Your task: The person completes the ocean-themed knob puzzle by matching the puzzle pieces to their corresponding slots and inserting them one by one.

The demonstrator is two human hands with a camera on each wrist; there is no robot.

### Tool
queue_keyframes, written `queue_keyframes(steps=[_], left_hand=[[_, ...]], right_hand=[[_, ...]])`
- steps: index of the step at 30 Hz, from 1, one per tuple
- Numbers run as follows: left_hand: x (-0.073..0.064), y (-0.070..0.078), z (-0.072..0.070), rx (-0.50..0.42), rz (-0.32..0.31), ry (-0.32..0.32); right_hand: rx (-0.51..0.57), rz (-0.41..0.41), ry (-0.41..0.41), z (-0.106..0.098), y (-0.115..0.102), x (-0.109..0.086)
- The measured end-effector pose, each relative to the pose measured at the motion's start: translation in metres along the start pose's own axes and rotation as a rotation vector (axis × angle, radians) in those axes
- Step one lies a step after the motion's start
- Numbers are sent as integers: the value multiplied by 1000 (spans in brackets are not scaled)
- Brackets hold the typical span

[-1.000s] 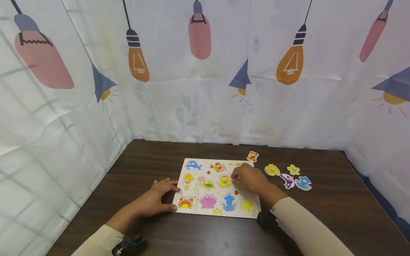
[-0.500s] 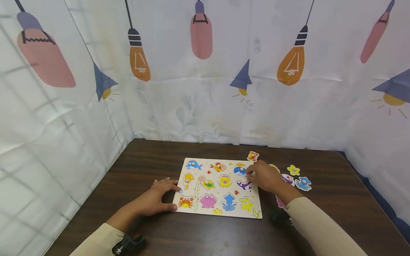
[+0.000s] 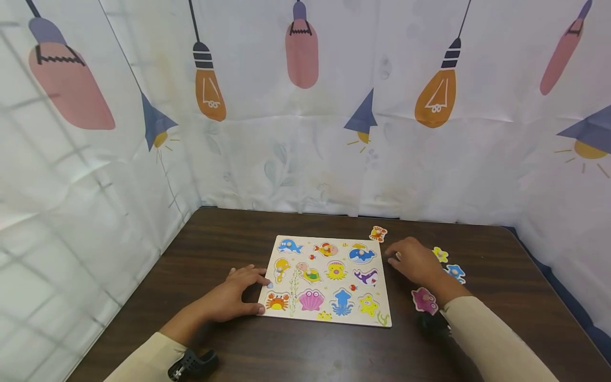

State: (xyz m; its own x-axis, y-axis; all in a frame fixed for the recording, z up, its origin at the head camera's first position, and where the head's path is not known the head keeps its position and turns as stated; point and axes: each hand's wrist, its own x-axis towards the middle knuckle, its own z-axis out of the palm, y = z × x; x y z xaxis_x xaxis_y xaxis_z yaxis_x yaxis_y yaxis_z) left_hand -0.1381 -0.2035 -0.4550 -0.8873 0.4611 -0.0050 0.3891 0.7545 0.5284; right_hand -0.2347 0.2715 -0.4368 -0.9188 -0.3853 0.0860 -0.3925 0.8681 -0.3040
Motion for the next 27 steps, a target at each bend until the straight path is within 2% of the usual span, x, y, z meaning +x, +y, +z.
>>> queue_keyframes(steps=[8, 15, 27], left_hand=[[0, 0, 0, 0, -1, -3], [0, 1, 0, -1, -6, -4], [-1, 3, -1, -2, -9, -4]], right_hand=[[-1, 26, 5, -9, 15, -3], [-30, 55, -43, -9, 27, -1], [-25, 24, -38, -7, 30, -5]])
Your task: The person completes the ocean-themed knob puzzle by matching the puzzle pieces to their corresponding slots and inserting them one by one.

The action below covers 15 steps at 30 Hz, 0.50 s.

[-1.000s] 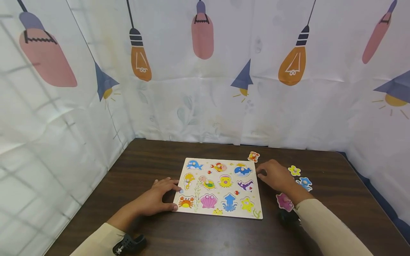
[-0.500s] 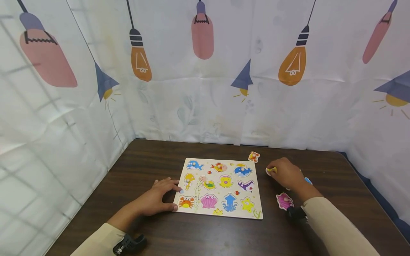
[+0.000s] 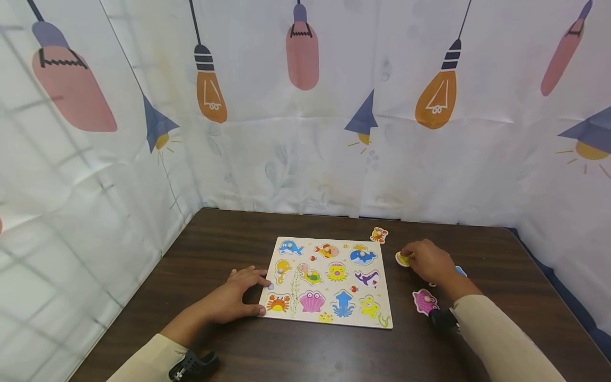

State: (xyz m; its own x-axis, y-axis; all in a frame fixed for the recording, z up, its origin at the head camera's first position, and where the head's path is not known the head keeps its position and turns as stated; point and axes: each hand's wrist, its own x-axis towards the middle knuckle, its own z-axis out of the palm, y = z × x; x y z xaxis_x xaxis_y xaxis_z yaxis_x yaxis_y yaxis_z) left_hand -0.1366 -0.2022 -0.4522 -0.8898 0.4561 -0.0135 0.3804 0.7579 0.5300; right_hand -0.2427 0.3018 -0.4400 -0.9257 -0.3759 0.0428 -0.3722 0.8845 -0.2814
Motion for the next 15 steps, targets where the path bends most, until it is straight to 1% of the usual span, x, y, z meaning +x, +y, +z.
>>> queue_keyframes(steps=[5, 12, 15], left_hand=[[0, 0, 0, -3, 4, 0], [0, 0, 0, -3, 7, -4], [0, -1, 0, -3, 5, -4]], right_hand=[[9, -13, -4, 2, -2, 0], [16, 11, -20, 2, -8, -2], [14, 4, -17, 3, -10, -3]])
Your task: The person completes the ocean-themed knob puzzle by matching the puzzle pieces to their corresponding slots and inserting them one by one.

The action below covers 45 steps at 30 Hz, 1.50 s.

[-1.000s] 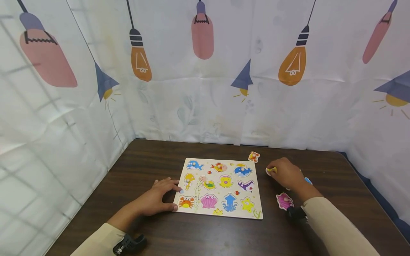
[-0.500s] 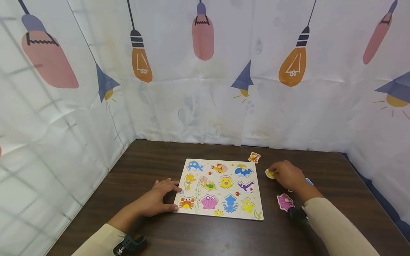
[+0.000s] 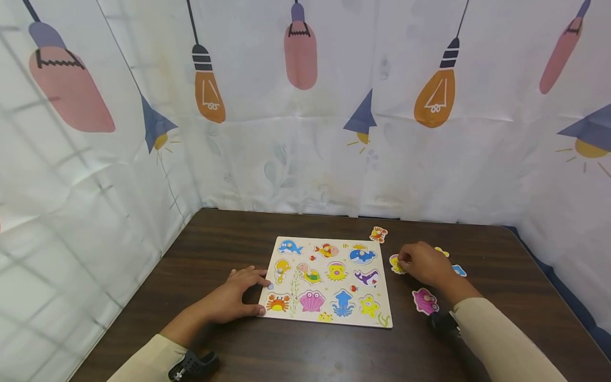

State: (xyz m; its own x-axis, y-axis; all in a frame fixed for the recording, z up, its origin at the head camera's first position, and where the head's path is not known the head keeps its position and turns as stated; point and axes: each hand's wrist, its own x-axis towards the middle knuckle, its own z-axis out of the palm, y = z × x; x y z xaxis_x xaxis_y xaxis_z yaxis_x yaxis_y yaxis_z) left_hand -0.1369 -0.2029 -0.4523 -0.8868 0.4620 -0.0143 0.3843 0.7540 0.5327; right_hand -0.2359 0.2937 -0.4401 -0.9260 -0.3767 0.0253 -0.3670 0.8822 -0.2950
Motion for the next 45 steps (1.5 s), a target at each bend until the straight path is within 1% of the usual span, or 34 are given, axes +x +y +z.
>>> queue_keyframes(steps=[2, 9, 15, 18, 22, 28, 38, 45], left_hand=[[-1, 0, 0, -1, -2, 2], [-1, -1, 1, -3, -6, 8], [-1, -2, 1, -4, -3, 4], [0, -2, 0, -8, 2, 7], [0, -2, -1, -7, 5, 9], [0, -2, -1, -8, 4, 7], [0, -5, 3, -2, 9, 13], [0, -2, 2, -2, 4, 5]], right_hand=[[-6, -6, 11, 0, -1, 0], [10, -75, 35, 2, -2, 1], [10, -58, 26, 1, -8, -1], [2, -58, 37, -1, -12, -2], [1, -65, 59, -6, -20, -3], [26, -66, 56, -8, -35, -3], [26, -86, 28, -1, -56, -1], [15, -119, 24, 2, -69, 1]])
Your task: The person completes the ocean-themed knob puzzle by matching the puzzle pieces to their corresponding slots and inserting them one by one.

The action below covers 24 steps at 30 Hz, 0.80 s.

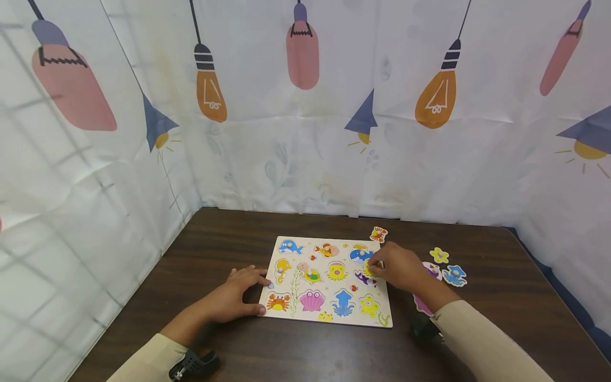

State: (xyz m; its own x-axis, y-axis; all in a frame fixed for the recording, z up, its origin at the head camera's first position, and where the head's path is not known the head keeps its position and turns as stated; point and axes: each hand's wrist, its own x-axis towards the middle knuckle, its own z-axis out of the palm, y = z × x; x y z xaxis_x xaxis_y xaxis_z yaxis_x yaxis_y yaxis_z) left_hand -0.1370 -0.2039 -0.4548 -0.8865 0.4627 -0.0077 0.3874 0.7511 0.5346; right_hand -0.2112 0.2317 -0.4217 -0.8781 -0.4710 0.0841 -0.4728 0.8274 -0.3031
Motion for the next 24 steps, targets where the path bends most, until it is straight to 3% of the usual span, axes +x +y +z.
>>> queue_keyframes(steps=[24], left_hand=[[-1, -2, 1, -8, 14, 20]], right_hand=[[4, -107, 12, 15, -26, 16]])
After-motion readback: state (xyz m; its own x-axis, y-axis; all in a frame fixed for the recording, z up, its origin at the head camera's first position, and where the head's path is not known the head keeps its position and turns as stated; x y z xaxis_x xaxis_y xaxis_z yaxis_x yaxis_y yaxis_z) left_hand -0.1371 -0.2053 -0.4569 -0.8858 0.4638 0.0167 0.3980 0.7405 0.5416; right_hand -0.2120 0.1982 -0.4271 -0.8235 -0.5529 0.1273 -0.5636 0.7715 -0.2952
